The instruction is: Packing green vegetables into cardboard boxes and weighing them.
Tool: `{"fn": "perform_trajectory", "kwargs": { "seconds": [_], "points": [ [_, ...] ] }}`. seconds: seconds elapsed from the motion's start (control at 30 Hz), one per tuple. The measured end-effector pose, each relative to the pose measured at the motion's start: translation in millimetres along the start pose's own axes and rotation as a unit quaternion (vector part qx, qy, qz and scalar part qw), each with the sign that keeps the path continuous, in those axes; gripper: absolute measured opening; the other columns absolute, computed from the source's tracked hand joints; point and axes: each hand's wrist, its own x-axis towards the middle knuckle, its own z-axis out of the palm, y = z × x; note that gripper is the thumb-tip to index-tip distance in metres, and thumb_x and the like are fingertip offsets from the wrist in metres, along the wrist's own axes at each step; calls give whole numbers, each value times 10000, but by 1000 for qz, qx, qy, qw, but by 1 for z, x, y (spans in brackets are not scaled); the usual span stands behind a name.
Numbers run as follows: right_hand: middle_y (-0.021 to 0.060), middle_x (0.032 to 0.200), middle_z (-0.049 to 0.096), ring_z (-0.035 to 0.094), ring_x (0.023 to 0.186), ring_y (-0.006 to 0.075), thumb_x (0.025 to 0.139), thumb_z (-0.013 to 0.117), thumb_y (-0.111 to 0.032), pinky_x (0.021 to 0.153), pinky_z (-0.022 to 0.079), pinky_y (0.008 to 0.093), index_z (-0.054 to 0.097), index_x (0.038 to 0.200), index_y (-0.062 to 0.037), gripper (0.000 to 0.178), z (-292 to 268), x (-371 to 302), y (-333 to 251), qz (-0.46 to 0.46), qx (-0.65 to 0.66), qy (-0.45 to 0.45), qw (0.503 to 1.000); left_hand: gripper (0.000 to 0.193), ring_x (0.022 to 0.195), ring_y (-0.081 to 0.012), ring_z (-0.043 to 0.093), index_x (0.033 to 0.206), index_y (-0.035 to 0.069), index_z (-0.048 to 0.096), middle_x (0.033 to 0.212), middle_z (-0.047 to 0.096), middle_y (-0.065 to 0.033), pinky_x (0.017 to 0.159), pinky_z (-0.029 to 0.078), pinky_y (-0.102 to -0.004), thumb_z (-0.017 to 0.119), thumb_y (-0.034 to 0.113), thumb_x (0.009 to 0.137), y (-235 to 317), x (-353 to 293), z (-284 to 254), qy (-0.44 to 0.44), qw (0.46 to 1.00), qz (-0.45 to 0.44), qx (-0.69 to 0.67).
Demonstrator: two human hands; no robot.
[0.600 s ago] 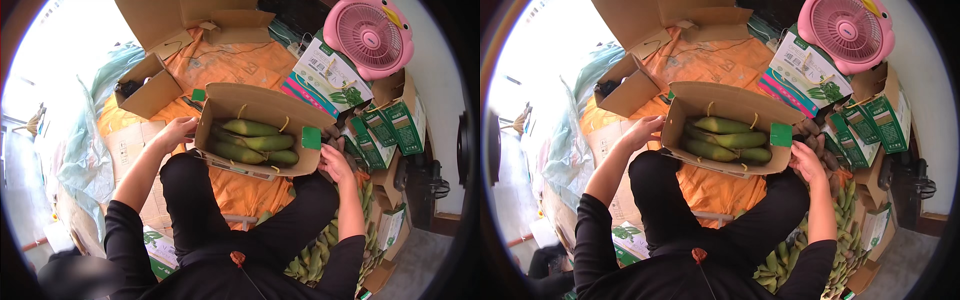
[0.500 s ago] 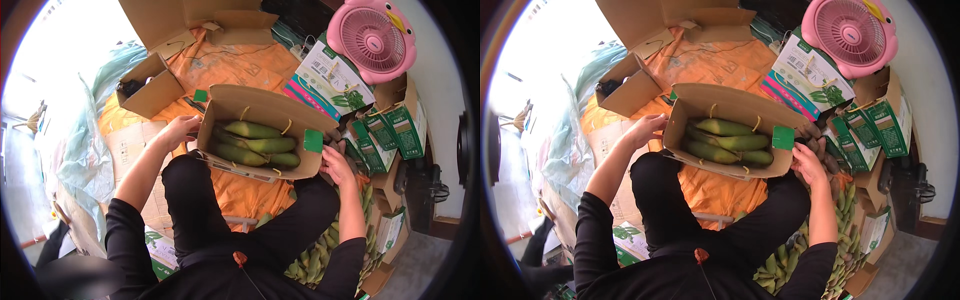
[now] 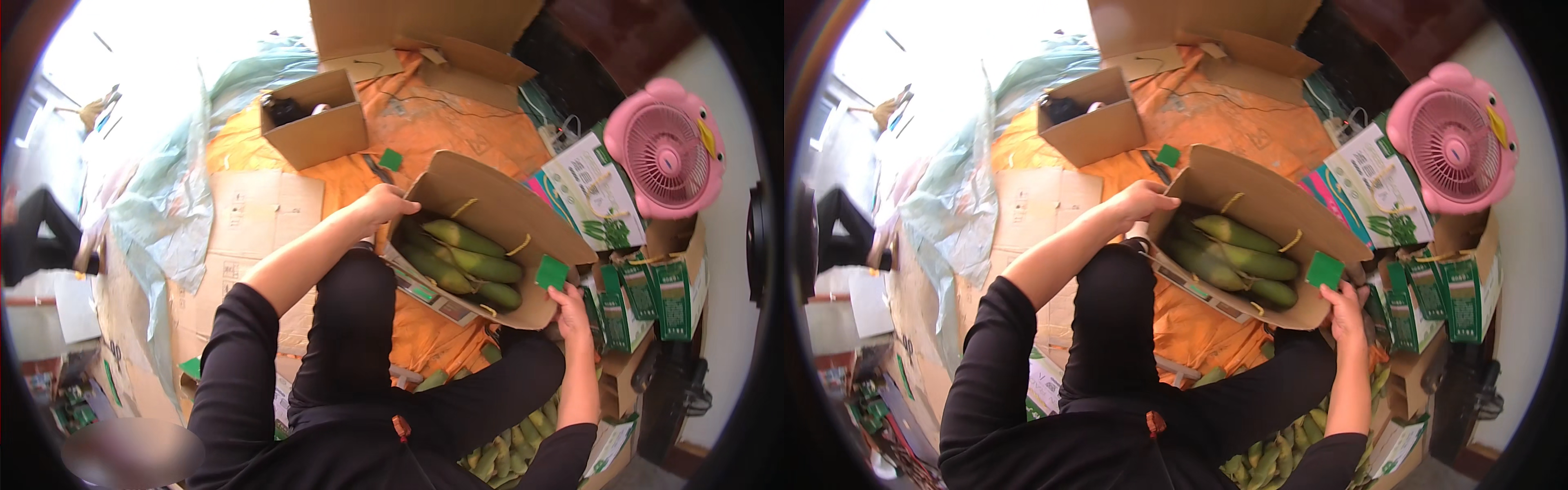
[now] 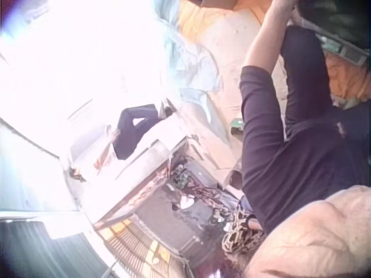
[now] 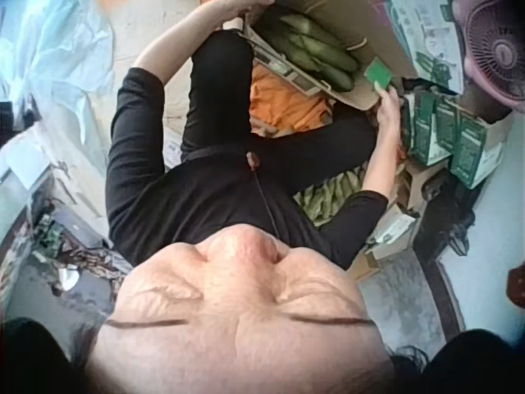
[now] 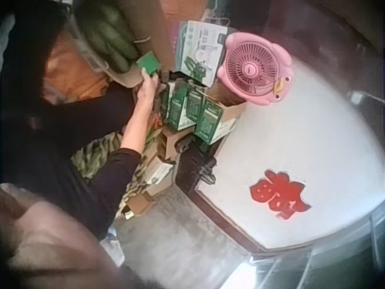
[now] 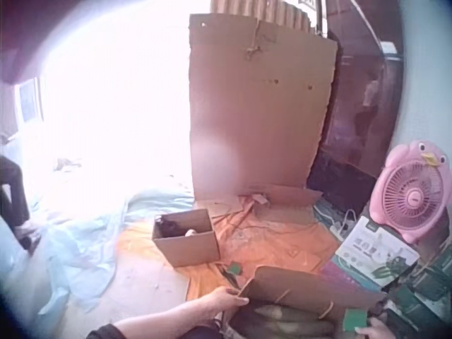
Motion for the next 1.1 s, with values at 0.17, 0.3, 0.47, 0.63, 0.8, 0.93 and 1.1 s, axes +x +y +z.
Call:
{"fn": "perform_trajectory", "kwargs": {
  "seconds": [0.17,0.3,0.47,0.63,0.8,0.93,1.1],
  "points": [
    [22,898,590,577,821,140,831,696,-187,719,477,292,556,1130,-68,351,26,0,-32,-67,70,18,995,323,804,-170,609,1064,8,644,930,650,-70,747,474,-340,730,185,808,-1,-2,-24,61,998,-22,-27],
    [12,911,603,578,808,115,868,658,-202,706,472,266,557,1106,-66,292,61,-14,-91,-132,58,-35,989,207,686,-83,474,814,109,642,774,588,16,581,302,-268,735,293,794,20,-39,-64,84,994,49,-42],
    [13,1058,610,575,947,108,910,605,-218,782,468,273,551,1183,-64,318,124,-36,-152,-174,17,-96,980,235,716,-82,490,867,118,643,764,598,30,652,365,-272,764,289,761,22,-103,-135,164,975,121,-94],
    [26,1040,606,556,890,88,857,671,-249,747,439,239,483,1259,-35,493,232,-69,-168,-228,5,-182,956,335,949,-87,531,1030,91,634,952,616,0,812,396,-307,731,320,805,-21,-181,-207,255,946,123,-159],
    [15,916,536,465,756,84,782,702,-345,654,395,256,476,1290,-73,619,338,-92,-134,-198,-155,-218,943,430,1008,-112,531,1173,72,563,1056,600,-19,895,363,-308,706,303,840,-109,-258,-278,350,914,94,-181],
    [164,1172,544,563,997,222,720,763,-163,809,478,350,395,1299,8,708,428,-85,-42,-114,-113,-290,943,312,860,-123,568,1099,58,586,990,601,-8,785,473,-273,687,229,858,-204,-302,-323,395,890,71,-215],
    [180,1089,556,556,991,237,634,801,-157,860,480,352,351,1258,44,796,492,-133,77,-2,-234,-327,916,170,678,-108,474,877,110,569,752,520,25,615,394,-276,667,249,872,-331,-376,-353,471,872,-100,-91]
  ]
}}
